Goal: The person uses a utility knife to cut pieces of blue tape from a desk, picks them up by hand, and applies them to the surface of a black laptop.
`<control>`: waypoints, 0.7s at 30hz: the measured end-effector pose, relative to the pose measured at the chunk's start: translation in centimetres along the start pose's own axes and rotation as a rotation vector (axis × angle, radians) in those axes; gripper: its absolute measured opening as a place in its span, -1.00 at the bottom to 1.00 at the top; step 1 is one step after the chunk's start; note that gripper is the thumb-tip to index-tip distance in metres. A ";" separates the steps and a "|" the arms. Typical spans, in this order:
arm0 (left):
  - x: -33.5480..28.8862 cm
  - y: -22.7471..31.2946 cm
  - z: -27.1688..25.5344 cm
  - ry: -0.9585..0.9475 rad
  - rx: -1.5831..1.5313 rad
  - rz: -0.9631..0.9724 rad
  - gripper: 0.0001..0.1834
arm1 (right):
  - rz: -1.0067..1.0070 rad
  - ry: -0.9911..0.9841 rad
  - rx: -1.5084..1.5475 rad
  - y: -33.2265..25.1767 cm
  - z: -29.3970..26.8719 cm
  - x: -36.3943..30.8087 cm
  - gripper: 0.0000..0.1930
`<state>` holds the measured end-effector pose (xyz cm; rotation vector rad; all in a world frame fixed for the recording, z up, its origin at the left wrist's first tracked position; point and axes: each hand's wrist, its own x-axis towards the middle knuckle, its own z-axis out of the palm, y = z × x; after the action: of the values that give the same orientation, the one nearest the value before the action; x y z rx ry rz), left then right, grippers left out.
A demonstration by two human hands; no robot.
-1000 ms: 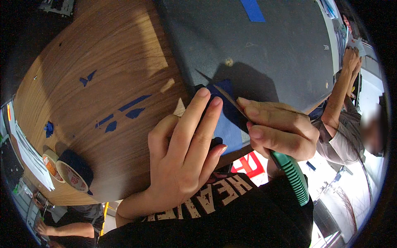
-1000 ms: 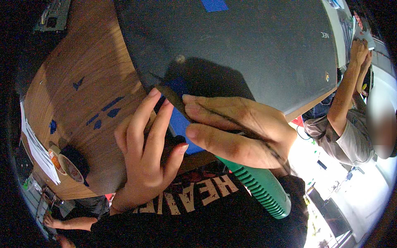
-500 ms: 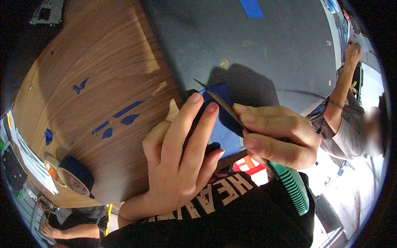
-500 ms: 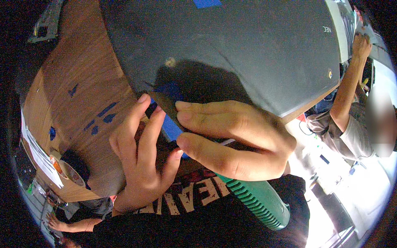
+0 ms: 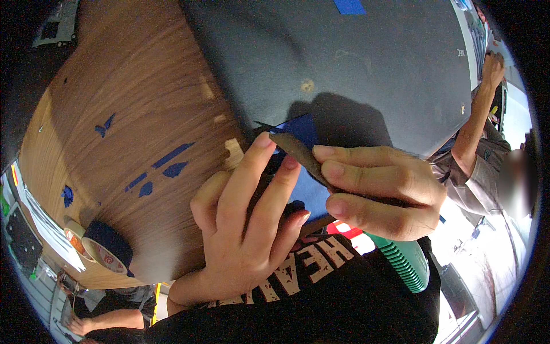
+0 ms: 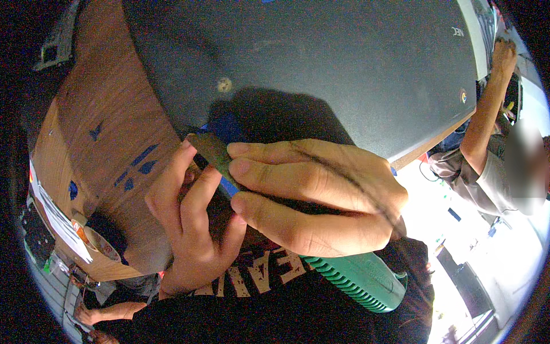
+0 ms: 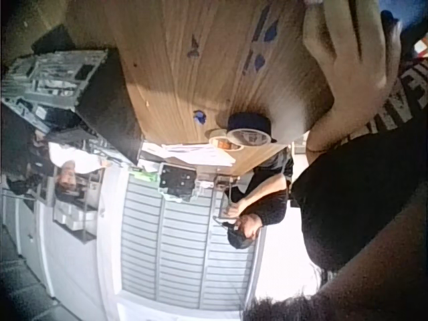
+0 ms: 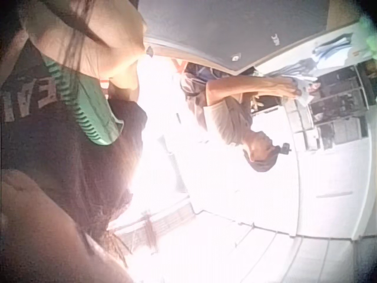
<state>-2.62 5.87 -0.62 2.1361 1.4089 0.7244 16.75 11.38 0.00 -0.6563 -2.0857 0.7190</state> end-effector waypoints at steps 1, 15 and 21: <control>-0.1 0.0 0.0 0.011 0.002 -0.001 -0.49 | -0.030 0.021 0.016 0.2 0.2 0.0 -0.85; -0.2 0.2 -0.4 -0.116 0.039 -0.046 -0.47 | -0.113 -0.079 0.044 1.2 -1.0 0.1 -0.85; -0.1 0.1 -0.1 -0.110 0.048 -0.040 -0.48 | -0.082 -0.051 0.131 1.4 -1.2 0.1 -0.86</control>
<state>-2.70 5.72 -0.47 2.1428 1.4195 0.5552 17.98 12.79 -0.30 -0.4820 -2.0784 0.8261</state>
